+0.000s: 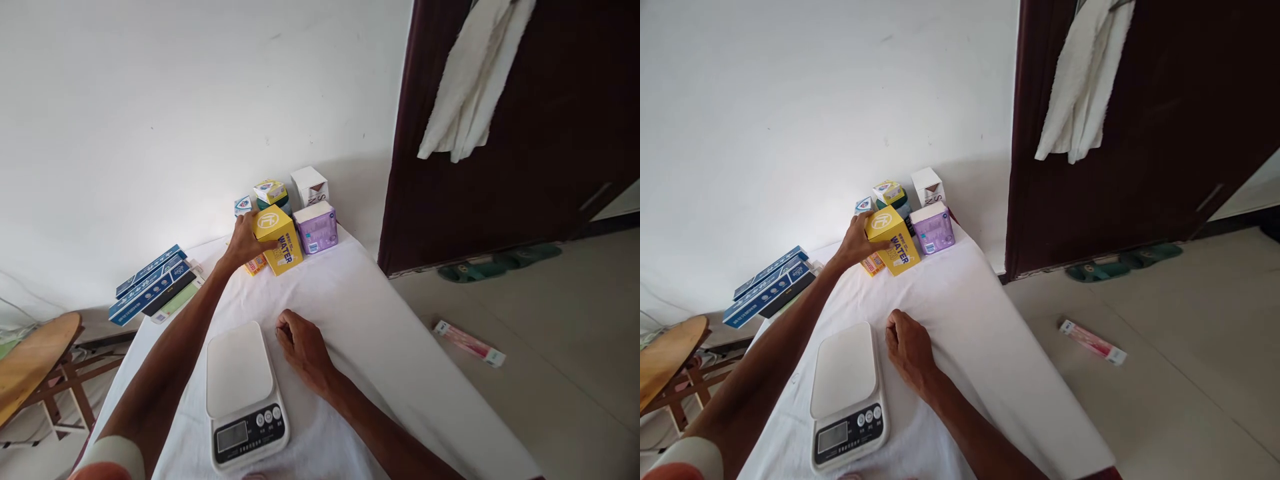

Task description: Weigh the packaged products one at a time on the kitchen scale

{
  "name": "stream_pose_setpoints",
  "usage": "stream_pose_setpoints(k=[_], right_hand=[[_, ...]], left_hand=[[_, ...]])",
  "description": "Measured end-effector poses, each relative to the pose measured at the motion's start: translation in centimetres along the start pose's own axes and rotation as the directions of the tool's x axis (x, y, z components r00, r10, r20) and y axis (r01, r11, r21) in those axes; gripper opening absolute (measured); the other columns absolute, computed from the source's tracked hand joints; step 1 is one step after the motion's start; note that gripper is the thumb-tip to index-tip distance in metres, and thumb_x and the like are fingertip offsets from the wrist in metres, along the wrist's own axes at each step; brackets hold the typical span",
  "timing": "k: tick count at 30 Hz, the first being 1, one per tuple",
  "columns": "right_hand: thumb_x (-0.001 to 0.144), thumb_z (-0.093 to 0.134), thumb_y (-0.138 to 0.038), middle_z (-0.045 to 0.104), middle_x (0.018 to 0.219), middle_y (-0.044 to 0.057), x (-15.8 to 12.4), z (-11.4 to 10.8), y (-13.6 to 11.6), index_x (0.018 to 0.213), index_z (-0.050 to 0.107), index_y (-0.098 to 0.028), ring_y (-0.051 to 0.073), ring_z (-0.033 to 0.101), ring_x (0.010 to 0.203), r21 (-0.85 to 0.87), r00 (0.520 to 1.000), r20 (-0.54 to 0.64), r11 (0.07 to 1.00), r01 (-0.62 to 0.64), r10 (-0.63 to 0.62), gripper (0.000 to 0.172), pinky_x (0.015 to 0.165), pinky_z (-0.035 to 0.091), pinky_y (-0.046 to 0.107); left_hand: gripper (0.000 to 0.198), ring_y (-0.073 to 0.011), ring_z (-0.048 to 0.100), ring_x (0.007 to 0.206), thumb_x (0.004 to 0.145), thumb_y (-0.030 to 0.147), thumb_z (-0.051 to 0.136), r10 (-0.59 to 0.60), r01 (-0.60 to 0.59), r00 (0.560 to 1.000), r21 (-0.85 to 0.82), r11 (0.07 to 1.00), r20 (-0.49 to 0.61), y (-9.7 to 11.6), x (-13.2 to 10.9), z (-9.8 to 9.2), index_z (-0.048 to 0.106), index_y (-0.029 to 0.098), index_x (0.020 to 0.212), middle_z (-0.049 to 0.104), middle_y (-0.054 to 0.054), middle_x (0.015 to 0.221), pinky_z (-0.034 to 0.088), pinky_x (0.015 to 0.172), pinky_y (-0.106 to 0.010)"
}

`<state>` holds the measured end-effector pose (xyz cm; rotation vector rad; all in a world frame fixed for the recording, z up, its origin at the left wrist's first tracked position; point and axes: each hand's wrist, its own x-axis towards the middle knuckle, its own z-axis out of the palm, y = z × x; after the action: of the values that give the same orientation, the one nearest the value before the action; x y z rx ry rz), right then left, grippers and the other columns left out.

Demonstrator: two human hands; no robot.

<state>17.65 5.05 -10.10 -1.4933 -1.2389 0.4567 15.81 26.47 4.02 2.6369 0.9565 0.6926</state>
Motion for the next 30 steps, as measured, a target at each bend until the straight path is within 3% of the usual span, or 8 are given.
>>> stream_pose_setpoints(k=[3,7,12,16,21,27,30], right_hand=[[0.086,0.045,-0.017,0.057,0.068,-0.003,0.0,-0.1,0.0,0.076,0.044,-0.025,0.014,0.05,0.06,-0.003,1.0,0.005,1.0,-0.001,0.001,0.013,0.062,0.037,0.025],[0.086,0.046,-0.018,0.059,0.07,-0.002,0.0,-0.1,0.1,0.076,0.046,-0.024,0.015,0.053,0.062,-0.004,1.0,0.015,1.0,0.003,-0.003,0.011,0.064,0.038,0.026],[0.085,0.046,-0.021,0.061,0.072,0.0,0.0,0.1,0.3,0.078,0.047,-0.024,0.016,0.054,0.064,-0.005,1.0,0.007,1.0,-0.014,0.014,0.008,0.063,0.037,0.027],[0.087,0.045,-0.022,0.059,0.069,-0.001,-0.1,-0.1,0.2,0.078,0.048,-0.024,0.016,0.052,0.061,0.006,0.999,0.034,1.0,-0.017,0.017,0.01,0.06,0.036,0.027],[0.088,0.046,-0.024,0.056,0.067,-0.003,0.0,-0.2,0.0,0.078,0.049,-0.024,0.015,0.051,0.06,0.014,0.998,0.056,0.999,-0.033,0.032,0.011,0.062,0.037,0.027],[0.089,0.047,-0.026,0.056,0.068,-0.003,0.0,-0.1,0.2,0.078,0.049,-0.024,0.015,0.05,0.06,0.017,0.997,0.062,0.999,-0.038,0.037,0.011,0.063,0.038,0.028],[0.089,0.047,-0.027,0.055,0.068,-0.003,-0.1,0.0,0.4,0.078,0.049,-0.024,0.014,0.05,0.06,0.021,0.997,0.061,0.999,-0.039,0.037,0.011,0.062,0.038,0.028]], left_hand=[[0.089,-0.0308,0.055,0.119,0.06,0.044,0.091,0.03,-0.041,0.993,-0.095,0.995,-0.117,0.7,-1.5,-0.8,0.049,0.017,0.133,0.053,-0.013,0.127,0.048,0.103,-0.048],[0.09,-0.0311,0.056,0.12,0.06,0.048,0.091,0.057,-0.086,0.985,-0.179,0.98,-0.163,1.7,-5.2,-4.3,0.05,0.022,0.136,0.055,-0.012,0.133,0.053,0.099,-0.047],[0.095,-0.0335,0.06,0.12,0.064,0.053,0.09,0.068,-0.081,0.994,-0.138,0.987,-0.091,2.4,-13.4,-9.9,0.046,0.029,0.145,0.059,-0.011,0.136,0.057,0.097,-0.049],[0.095,-0.0355,0.063,0.118,0.066,0.053,0.088,0.007,-0.009,0.999,-0.065,0.998,-0.037,2.6,-19.8,-12.5,0.042,0.037,0.148,0.059,-0.01,0.137,0.059,0.094,-0.053],[0.09,-0.0362,0.062,0.12,0.069,0.053,0.086,-0.06,0.06,0.998,-0.006,0.998,-0.011,1.9,-24.0,-13.2,0.042,0.04,0.147,0.056,-0.009,0.14,0.058,0.097,-0.055],[0.093,-0.0352,0.062,0.118,0.068,0.05,0.088,-0.052,0.052,0.999,0.044,0.998,-0.001,1.0,-24.7,-12.7,0.043,0.033,0.148,0.057,-0.01,0.136,0.056,0.1,-0.054],[0.099,-0.0365,0.06,0.123,0.071,0.05,0.087,-0.052,0.052,0.999,0.03,0.998,0.013,0.9,-24.9,-12.6,0.036,0.032,0.155,0.054,-0.013,0.142,0.056,0.1,-0.054]])
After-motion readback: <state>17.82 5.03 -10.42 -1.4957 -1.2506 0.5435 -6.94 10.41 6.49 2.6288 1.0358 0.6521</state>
